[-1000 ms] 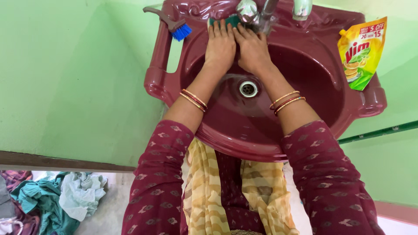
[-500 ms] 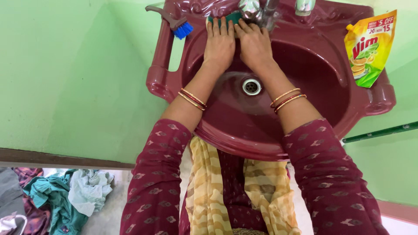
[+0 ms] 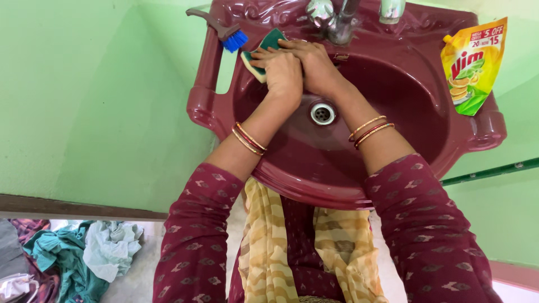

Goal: The person scrubs a maroon sink with a green sponge under running water, focusing on the basin and faucet area. They repeatedly rinse the sponge and continue scrubbing the sink surface throughout the clip.

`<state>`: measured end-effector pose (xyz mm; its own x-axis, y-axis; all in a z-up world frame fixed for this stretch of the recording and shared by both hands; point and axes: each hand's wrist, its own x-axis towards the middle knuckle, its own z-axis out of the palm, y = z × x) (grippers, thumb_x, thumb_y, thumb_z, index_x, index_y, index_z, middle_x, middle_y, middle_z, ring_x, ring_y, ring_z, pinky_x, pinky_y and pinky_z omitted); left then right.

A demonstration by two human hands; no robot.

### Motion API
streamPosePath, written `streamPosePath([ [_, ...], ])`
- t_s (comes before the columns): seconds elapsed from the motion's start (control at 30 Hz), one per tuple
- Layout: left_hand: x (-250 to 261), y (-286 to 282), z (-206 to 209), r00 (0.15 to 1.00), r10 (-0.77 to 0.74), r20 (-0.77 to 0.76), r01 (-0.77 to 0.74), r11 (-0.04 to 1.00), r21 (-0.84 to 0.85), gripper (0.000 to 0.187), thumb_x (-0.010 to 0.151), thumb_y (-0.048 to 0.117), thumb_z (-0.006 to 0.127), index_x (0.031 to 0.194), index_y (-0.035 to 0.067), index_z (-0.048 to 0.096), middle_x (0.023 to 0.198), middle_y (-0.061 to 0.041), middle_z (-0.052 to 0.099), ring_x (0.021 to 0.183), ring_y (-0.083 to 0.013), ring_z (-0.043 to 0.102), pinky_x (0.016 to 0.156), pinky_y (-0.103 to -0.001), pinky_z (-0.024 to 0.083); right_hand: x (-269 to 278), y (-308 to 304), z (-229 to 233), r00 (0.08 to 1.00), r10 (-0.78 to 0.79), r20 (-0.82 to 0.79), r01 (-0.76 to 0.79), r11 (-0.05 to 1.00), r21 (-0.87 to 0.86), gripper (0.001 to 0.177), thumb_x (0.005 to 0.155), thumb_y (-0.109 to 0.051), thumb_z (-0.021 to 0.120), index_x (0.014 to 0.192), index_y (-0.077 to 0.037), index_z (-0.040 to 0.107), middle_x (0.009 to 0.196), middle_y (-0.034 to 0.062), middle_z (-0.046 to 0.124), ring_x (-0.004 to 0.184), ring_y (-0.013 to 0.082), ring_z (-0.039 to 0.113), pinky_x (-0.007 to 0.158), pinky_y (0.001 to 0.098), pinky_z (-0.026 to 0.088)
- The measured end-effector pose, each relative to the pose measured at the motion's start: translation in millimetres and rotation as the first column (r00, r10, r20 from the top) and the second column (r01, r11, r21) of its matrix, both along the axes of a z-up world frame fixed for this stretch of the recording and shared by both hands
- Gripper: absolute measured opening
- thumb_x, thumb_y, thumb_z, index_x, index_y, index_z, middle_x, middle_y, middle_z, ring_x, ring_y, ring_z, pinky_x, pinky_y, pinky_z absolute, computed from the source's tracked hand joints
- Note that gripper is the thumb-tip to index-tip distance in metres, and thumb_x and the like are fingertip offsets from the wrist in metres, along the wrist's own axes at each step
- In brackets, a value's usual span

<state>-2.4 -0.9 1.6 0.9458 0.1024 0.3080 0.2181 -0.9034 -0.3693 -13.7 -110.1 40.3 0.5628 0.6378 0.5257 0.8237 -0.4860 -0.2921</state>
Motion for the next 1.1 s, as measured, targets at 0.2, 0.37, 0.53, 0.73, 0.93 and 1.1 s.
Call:
streamPosePath([
  [0.2,-1.2,2.1,1.3,0.996,-0.029,0.082,0.029,1.0,-0.002,0.05,0.098,0.022,0.049,0.139,-0.007,0.056,0.138,-0.032,0.058,0.122,-0.0537,0.059,0.095,-0.065,0.052,3.5,4.1,-1.8,0.98,-0.146,0.134,0.147,0.989,0.004,0.034,0.094,-0.007,0.065,0.127,-0.004,0.073,0.141,0.0114,0.067,0.122,0.0335,0.061,0.105,0.0437,0.049],
  [0.37,-0.1,1.0,0.2,0.992,-0.04,0.12,0.04,0.999,0.008,0.049,0.098,0.022,0.049,0.138,-0.005,0.057,0.138,-0.03,0.059,0.123,-0.0509,0.06,0.096,-0.063,0.053,1.3,3.8,-2.0,0.985,-0.126,0.116,0.117,0.99,0.079,0.037,0.092,-0.005,0.066,0.128,-0.002,0.073,0.14,0.0141,0.068,0.118,0.0341,0.062,0.104,0.043,0.05],
  [0.53,-17.2,-9.7,17.4,0.99,0.134,0.029,-0.135,0.99,0.033,0.049,0.097,0.021,0.049,0.136,-0.007,0.059,0.133,-0.034,0.06,0.116,-0.0525,0.063,0.087,-0.063,0.057,0.1,6.7,6.5,0.99,0.089,0.106,-0.096,0.993,0.07,0.041,0.086,-0.01,0.074,0.127,-0.003,0.074,0.14,0.0179,0.065,0.119,0.0355,0.063,0.104,0.0458,0.049],
  [0.73,-33.6,-10.7,33.0,0.969,0.227,-0.101,-0.224,0.974,0.038,0.051,0.093,0.018,0.051,0.134,-0.011,0.058,0.127,-0.04,0.061,0.105,-0.0587,0.065,0.071,-0.063,0.06,-0.4,14.4,6.2,0.978,0.21,0.011,-0.21,0.973,0.098,0.038,0.086,-0.012,0.079,0.124,-0.004,0.074,0.142,0.0152,0.066,0.122,0.0338,0.064,0.106,0.0448,0.048],
  [0.93,-30.9,-6.7,25.3,0.99,0.138,-0.023,-0.136,0.989,0.066,0.049,0.094,0.019,0.051,0.132,-0.011,0.061,0.126,-0.038,0.063,0.107,-0.0581,0.065,0.075,-0.063,0.06,-5.8,12.2,3.3,0.995,0.089,0.037,-0.093,0.989,0.117,0.036,0.085,-0.009,0.077,0.121,-0.004,0.076,0.139,0.0134,0.068,0.117,0.0332,0.063,0.105,0.0439,0.048],
  [1.1,-7.4,2.1,8.0,0.989,-0.078,0.126,0.078,0.997,0.006,0.046,0.095,0.021,0.05,0.129,-0.007,0.063,0.127,-0.033,0.065,0.111,-0.0517,0.065,0.082,-0.06,0.059,8.6,3.5,-5.3,0.993,-0.095,0.067,0.088,0.99,0.11,0.035,0.094,-0.005,0.07,0.129,-0.007,0.075,0.141,0.0106,0.069,0.117,0.0318,0.061,0.106,0.0415,0.049],
])
